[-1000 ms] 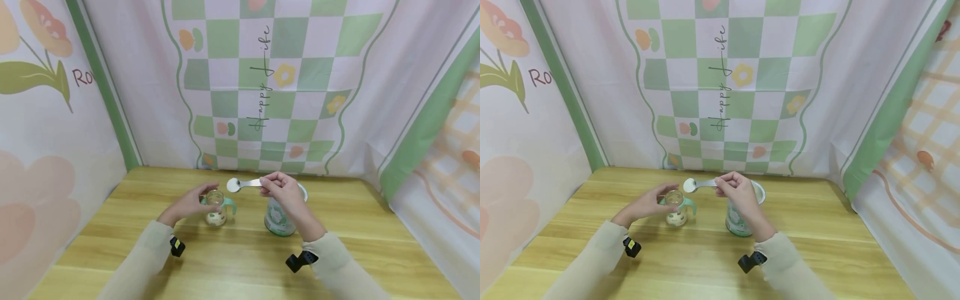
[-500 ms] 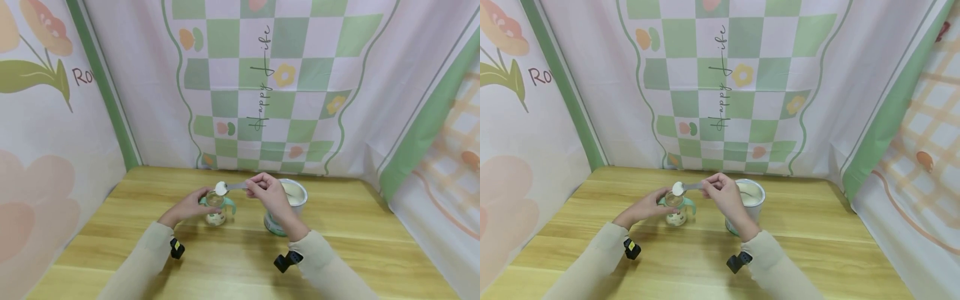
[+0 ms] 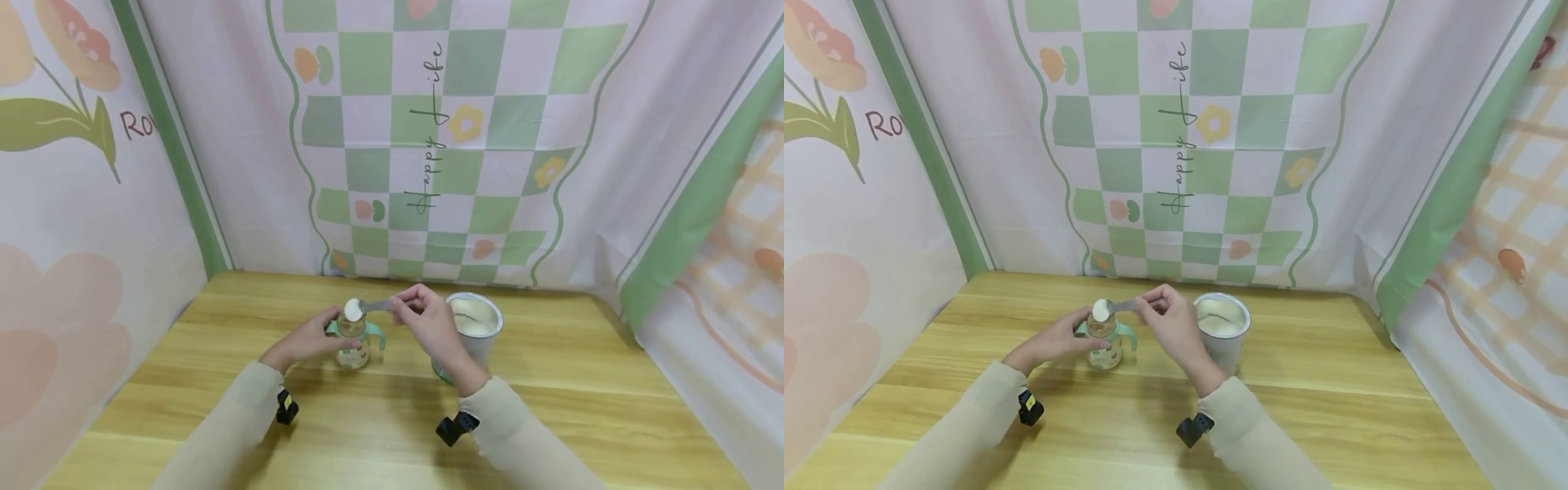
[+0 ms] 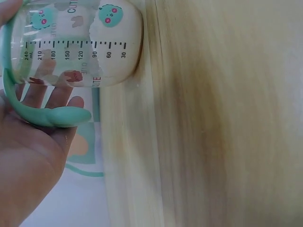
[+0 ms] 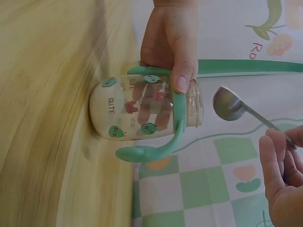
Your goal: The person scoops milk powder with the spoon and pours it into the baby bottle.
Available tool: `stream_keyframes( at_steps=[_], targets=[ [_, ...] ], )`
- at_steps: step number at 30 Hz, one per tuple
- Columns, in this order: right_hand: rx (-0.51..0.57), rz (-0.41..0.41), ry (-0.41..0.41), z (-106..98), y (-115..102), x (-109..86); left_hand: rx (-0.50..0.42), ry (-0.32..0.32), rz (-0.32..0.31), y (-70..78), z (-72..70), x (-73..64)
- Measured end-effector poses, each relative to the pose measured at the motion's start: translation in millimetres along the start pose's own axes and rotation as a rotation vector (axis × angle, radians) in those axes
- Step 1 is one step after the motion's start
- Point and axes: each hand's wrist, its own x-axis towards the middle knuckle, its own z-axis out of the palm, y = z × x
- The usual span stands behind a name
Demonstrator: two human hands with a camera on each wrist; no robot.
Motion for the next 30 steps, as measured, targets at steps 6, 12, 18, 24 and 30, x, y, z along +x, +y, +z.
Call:
stream_keyframes(
  at_steps=[6,12,18,24,30],
  targets=[
    [-0.074,-0.074,0.016,6,6,0.0,0.000,0.010,-0.005,0.2,-0.3,-0.2],
    [-0.166,-0.143,0.028,11,10,-1.4,0.003,0.009,-0.005,-2.5,-0.6,1.9],
    [-0.290,-0.299,0.036,17,11,-2.8,0.010,0.015,-0.010,-3.1,-0.6,1.9],
    [-0.437,-0.484,0.025,21,13,-3.9,0.041,0.015,-0.027,-1.3,-0.5,1.2],
    [-0.506,-0.639,-0.016,24,13,-6.3,0.037,0.003,-0.021,-0.8,-0.6,1.4]
  ],
)
